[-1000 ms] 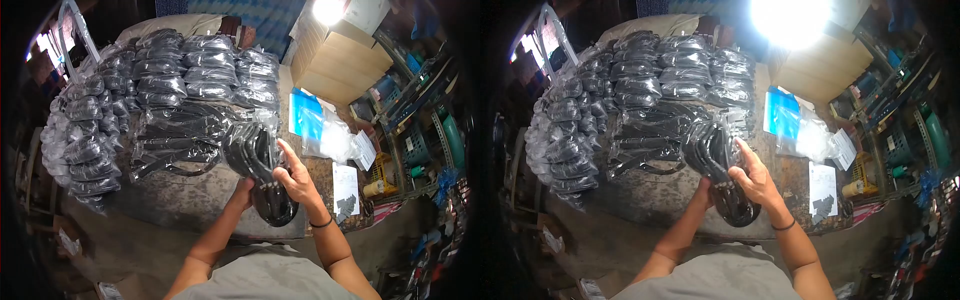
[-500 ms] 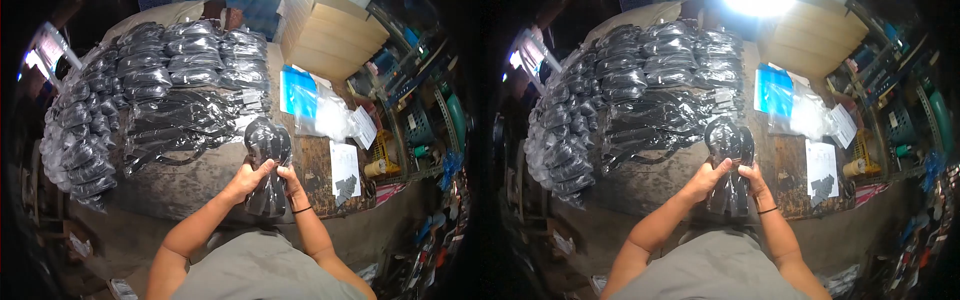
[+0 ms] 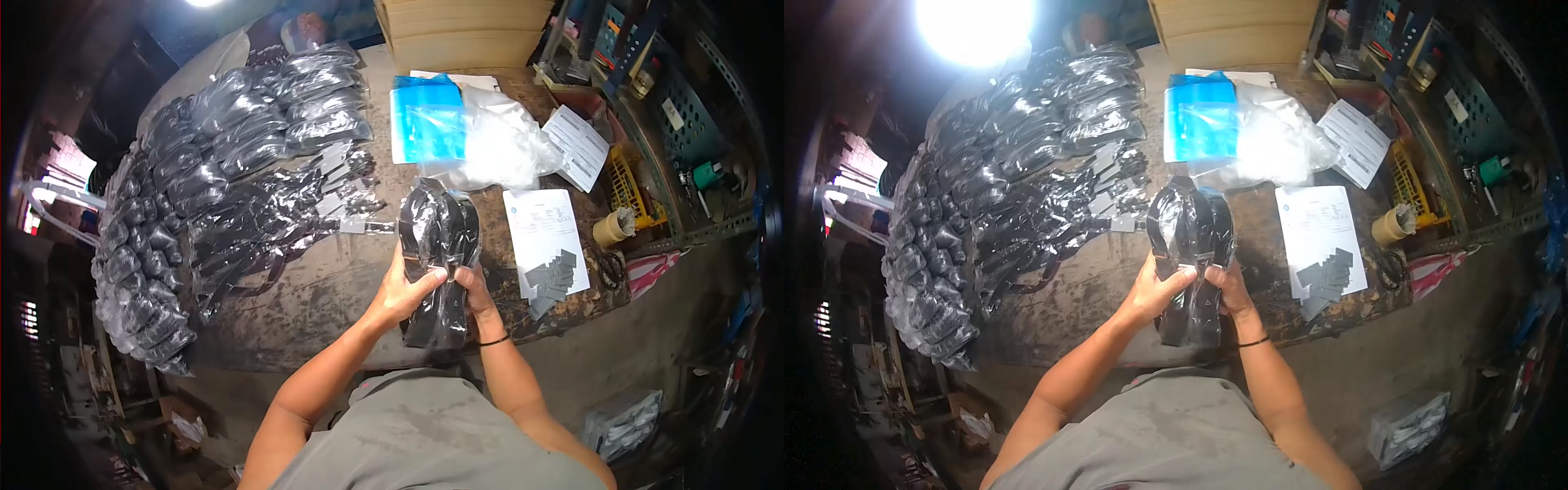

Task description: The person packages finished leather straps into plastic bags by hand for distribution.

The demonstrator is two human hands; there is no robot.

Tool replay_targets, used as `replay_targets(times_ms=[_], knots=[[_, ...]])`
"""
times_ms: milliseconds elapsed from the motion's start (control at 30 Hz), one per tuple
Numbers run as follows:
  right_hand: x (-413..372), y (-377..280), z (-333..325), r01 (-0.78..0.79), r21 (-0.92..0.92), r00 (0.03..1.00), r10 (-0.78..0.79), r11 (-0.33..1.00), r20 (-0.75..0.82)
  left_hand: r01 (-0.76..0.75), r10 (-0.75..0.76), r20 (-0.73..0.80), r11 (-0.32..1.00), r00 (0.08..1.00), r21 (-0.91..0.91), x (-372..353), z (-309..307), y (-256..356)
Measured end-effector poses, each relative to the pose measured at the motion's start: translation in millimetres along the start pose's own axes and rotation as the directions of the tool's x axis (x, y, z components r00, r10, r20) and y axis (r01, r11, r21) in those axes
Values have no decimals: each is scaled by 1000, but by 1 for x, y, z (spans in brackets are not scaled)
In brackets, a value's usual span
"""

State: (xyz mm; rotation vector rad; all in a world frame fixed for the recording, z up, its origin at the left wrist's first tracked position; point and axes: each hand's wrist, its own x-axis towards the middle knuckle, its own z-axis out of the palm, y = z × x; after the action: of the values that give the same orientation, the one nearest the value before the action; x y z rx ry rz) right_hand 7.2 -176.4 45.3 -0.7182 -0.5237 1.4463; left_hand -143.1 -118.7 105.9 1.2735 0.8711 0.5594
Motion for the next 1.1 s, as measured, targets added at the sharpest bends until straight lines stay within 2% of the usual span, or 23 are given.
replay_targets(times_ms=[167, 233, 267, 300, 367, 400, 433, 500, 567, 633, 700, 767, 833, 900, 933, 1000, 1033, 1067, 1100], knots=[[-2, -26, -28, -20, -41, 1000, 20, 999, -7, 18, -18, -5, 1000, 1000, -15, 22, 37, -11], [-3, -39, -36, -3, 12, 999, 3, 1000, -33, 13, -11, 27, 996, 1000, -88, 25, 56, 4], [-5, -39, -44, -16, 50, 996, 20, 999, -83, -20, 18, 48, 999, 999, 50, 30, 60, 6], [-9, -41, -47, 16, 85, 988, -2, 996, -156, -41, 33, 85, 994, 996, 101, 37, 65, 6], [-13, -37, -67, 7, 216, 976, 40, 976, -214, 55, -64, 126, 995, 990, 78, 36, 80, 34], [-17, -43, -76, -10, 235, 987, 48, 972, -155, 45, -56, 109, 994, 992, 104, 40, 87, 34], [-20, -46, -81, 0, 284, 986, 47, 959, -160, 41, -54, 115, 993, 992, 112, 43, 90, 36], [-25, -51, -92, 41, 382, 984, 29, 923, -177, 115, -106, 188, 993, 976, -39, 50, 97, 44], [-30, -58, -102, 98, 458, 979, -3, 884, -205, 55, -60, 252, 998, 966, 25, 67, 97, 34], [-31, -67, -112, 156, 500, 973, -46, 852, -224, 190, -173, 295, 981, 940, -32, 90, 99, 33], [-33, -76, -122, 205, 543, 968, -85, 815, -238, 110, -105, 166, 994, 980, -24, 141, 98, 24], [-36, -84, -130, 252, 565, 959, -125, 785, -254, 113, -114, -20, 993, 993, -33, 198, 108, 18], [-41, -89, -136, 288, 588, 952, -158, 756, -263, 132, -112, -117, 975, 987, 177, 250, 129, 6], [-46, -94, -141, 319, 601, 944, -192, 733, -268, 141, -25, -392, 953, 920, 269, 312, 158, -39], [-48, -96, -143, 335, 604, 940, -208, 723, -271, 137, -22, -392, 954, 919, 266, 341, 159, -61], [-53, -103, -143, 367, 588, 923, -204, 721, -326, 53, -113, -416, 987, 902, -153, 379, 159, -78], [-56, -105, -140, 382, 576, 913, -198, 722, -357, 51, -113, -416, 986, 902, -157, 387, 155, -77], [-58, -107, -138, 396, 567, 902, -190, 722, -388, -88, -91, -421, 918, 902, -388, 383, 144, -63], [-60, -108, -135, 407, 558, 890, -177, 723, -420, -220, -72, -435, 781, 898, -584, 378, 129, -50]])
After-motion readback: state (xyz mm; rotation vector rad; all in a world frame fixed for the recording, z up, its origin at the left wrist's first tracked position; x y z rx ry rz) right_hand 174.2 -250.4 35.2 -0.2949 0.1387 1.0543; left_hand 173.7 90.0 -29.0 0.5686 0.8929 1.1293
